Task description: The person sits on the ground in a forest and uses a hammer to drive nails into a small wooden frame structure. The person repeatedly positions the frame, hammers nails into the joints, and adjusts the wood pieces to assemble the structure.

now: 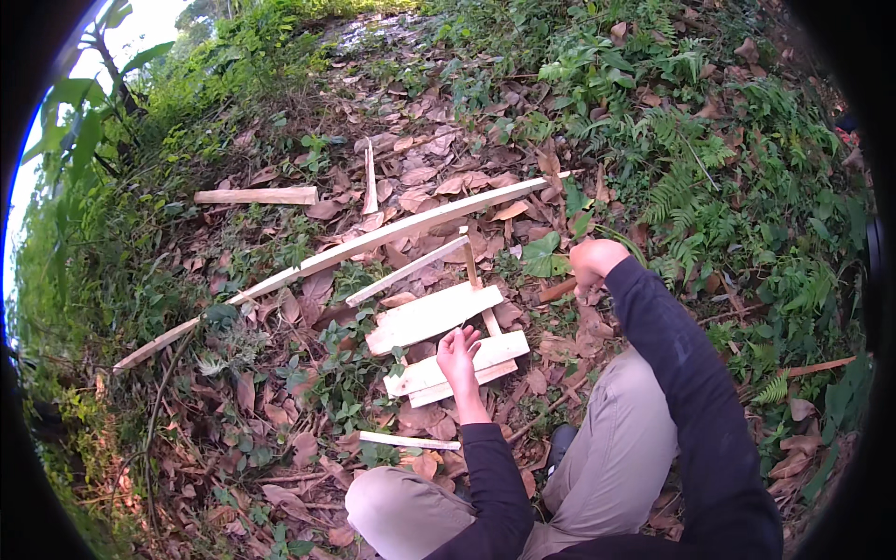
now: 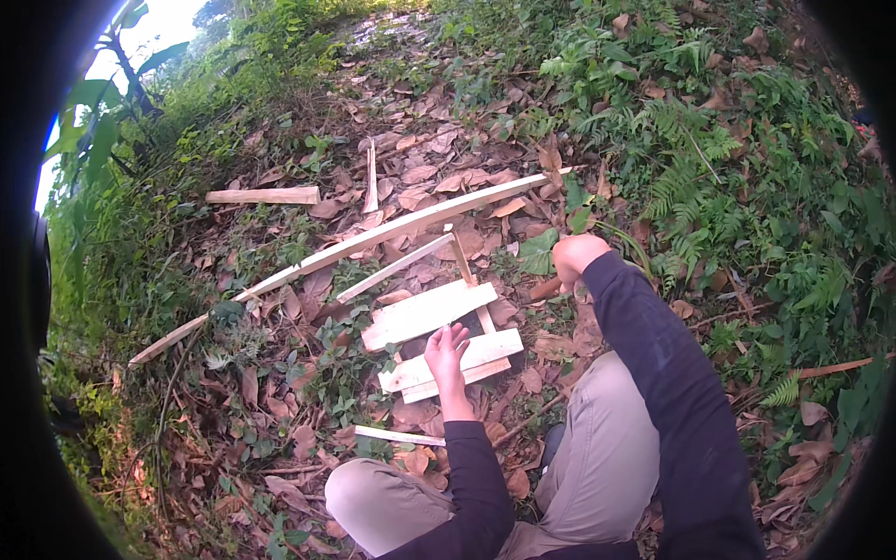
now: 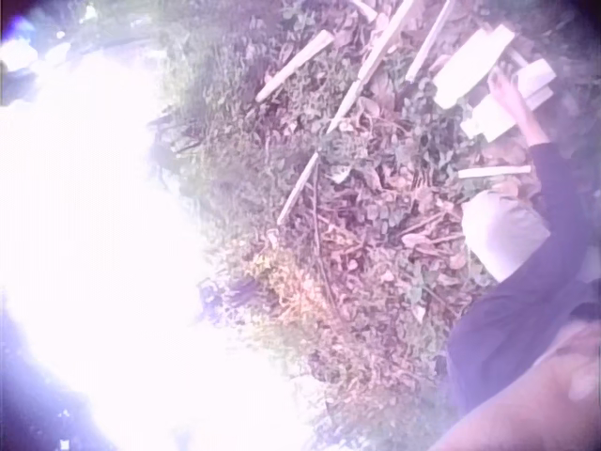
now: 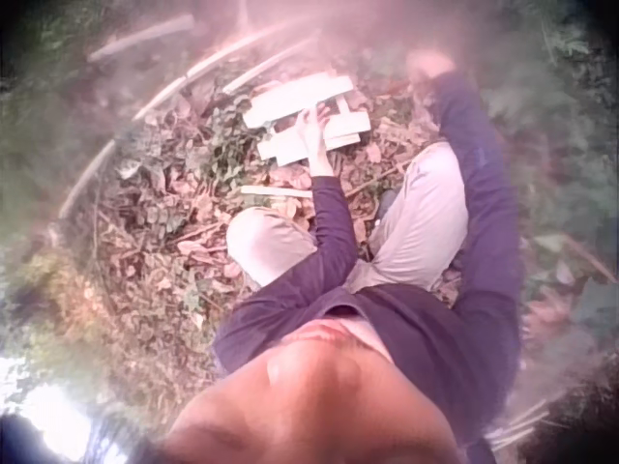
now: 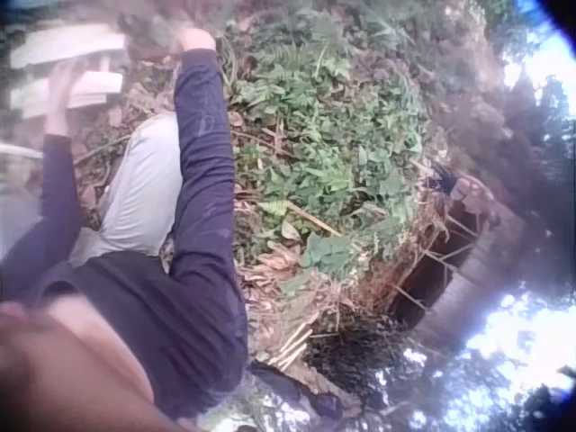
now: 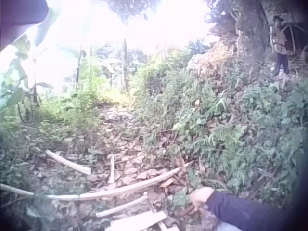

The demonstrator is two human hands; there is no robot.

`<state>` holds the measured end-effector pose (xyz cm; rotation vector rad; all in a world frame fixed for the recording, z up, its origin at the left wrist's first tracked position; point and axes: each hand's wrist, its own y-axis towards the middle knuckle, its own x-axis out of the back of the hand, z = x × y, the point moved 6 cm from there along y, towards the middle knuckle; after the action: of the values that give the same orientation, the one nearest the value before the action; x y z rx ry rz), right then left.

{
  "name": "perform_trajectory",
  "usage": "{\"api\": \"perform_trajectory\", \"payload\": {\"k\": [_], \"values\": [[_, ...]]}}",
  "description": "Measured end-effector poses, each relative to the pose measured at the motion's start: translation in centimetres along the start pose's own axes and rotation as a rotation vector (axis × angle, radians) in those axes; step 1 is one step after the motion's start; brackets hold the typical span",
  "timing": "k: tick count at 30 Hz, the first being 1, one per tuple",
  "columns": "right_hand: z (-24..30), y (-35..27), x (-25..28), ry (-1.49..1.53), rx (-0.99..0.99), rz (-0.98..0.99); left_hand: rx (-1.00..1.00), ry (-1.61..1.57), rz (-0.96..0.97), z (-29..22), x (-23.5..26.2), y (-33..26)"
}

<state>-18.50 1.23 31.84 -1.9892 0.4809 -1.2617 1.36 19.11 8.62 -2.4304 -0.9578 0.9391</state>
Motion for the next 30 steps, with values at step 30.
{"api": "perform_trajectory", "payload": {"k": [30], "values": [[9.2,8.1,-21.7,1.053,0.290,-0.660,-0.438,0.616,-0.098,-2.5,0.2,5.3]]}}
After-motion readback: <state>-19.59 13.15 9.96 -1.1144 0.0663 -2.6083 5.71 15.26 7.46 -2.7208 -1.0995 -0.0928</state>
